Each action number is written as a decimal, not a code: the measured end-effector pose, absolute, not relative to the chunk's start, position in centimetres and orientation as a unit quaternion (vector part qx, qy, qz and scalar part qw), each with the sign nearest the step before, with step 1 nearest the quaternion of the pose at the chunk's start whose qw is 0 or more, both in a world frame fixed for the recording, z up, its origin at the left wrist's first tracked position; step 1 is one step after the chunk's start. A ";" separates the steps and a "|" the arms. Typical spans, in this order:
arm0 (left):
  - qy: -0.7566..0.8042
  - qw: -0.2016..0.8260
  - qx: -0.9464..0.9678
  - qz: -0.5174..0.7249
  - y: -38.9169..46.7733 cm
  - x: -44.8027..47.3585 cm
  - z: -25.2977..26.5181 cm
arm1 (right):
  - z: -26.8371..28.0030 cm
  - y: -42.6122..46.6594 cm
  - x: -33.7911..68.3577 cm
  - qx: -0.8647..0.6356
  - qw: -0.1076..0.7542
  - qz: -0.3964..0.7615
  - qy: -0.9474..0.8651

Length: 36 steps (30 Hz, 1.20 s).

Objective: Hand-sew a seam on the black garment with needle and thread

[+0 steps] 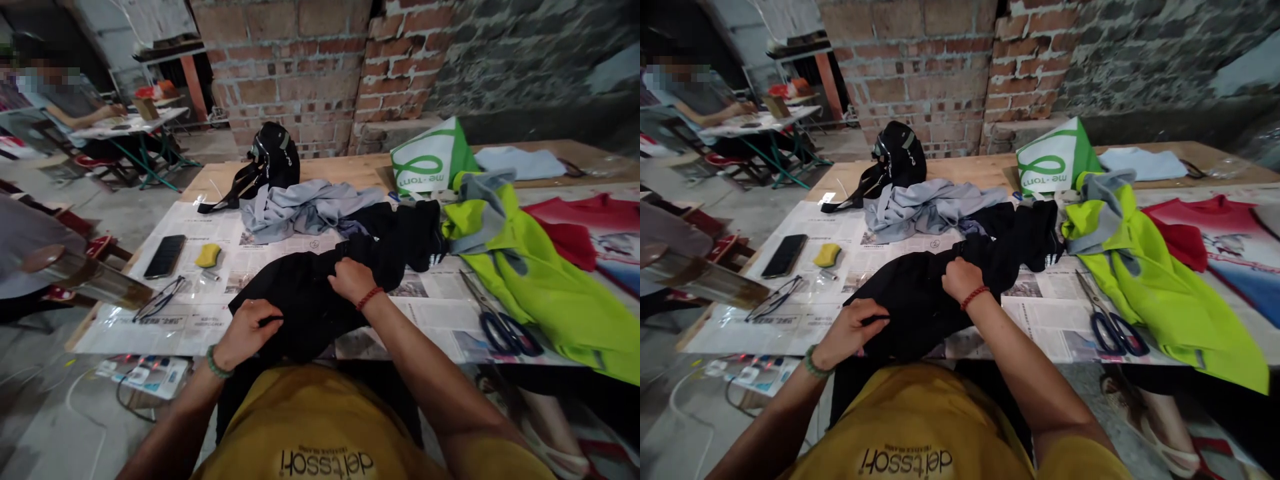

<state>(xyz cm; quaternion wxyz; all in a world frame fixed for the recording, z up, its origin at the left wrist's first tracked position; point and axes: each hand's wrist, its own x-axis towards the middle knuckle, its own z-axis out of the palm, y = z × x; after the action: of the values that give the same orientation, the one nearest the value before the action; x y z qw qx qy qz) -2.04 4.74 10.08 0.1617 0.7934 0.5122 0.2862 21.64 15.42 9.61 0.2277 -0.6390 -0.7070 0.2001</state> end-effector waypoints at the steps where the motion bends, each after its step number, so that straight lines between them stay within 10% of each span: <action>1: 0.520 0.160 0.787 0.292 4.5 -2.8 10.3 | 9.0 15.8 21.8 -0.635 0.229 0.215 -0.705; 12: 0.493 -0.055 0.728 0.474 9.6 -3.5 12.7 | 10.8 16.9 25.9 -0.483 0.740 0.333 -0.329; 23: 0.428 0.225 0.814 0.323 3.5 -1.1 4.0 | 3.9 8.2 29.7 -0.557 0.633 0.493 -0.217; 36: 0.456 0.140 0.834 0.277 3.3 0.2 5.0 | 3.8 6.5 30.0 -0.560 0.603 0.425 -0.377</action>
<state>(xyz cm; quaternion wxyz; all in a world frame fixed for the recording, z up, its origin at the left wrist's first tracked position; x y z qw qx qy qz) 0.22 3.29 5.03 0.1397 0.8342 0.4557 0.2773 29.98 6.53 3.83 0.6033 -0.5604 -0.3765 0.4245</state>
